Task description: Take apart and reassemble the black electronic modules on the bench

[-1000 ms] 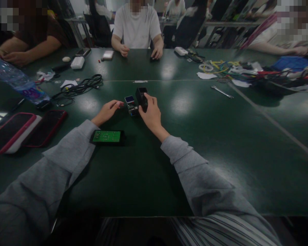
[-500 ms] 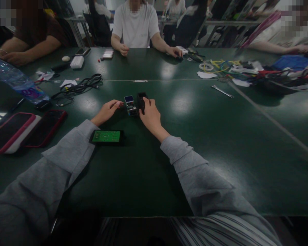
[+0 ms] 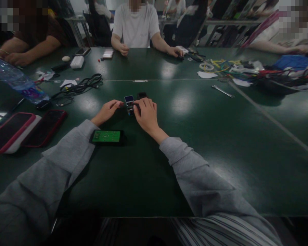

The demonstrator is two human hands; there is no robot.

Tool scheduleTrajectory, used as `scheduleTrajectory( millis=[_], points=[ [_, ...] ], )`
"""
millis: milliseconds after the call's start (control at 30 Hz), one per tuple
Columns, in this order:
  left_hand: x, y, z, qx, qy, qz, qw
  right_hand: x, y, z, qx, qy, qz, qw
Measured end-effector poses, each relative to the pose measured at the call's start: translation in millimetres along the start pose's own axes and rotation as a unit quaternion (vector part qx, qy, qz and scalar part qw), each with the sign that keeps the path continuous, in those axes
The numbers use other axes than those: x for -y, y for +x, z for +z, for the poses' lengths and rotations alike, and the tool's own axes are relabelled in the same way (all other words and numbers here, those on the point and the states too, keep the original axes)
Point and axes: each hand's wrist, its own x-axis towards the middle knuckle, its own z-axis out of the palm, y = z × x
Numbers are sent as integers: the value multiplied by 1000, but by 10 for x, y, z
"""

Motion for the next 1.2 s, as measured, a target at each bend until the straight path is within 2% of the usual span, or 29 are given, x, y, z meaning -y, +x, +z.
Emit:
scheduleTrajectory(
  millis=[133, 300, 1200],
  points=[
    [-10, -1, -3, 2, 10, 3, 1000, 40, -17, 0, 36, -6, -36, 999],
    [3, 1, 2, 2, 14, -2, 1000, 34, -15, -1, 31, -5, -51, 998],
    [-15, -1, -8, -5, 35, -2, 999, 55, -15, -10, 68, -11, -65, 995]
  ],
)
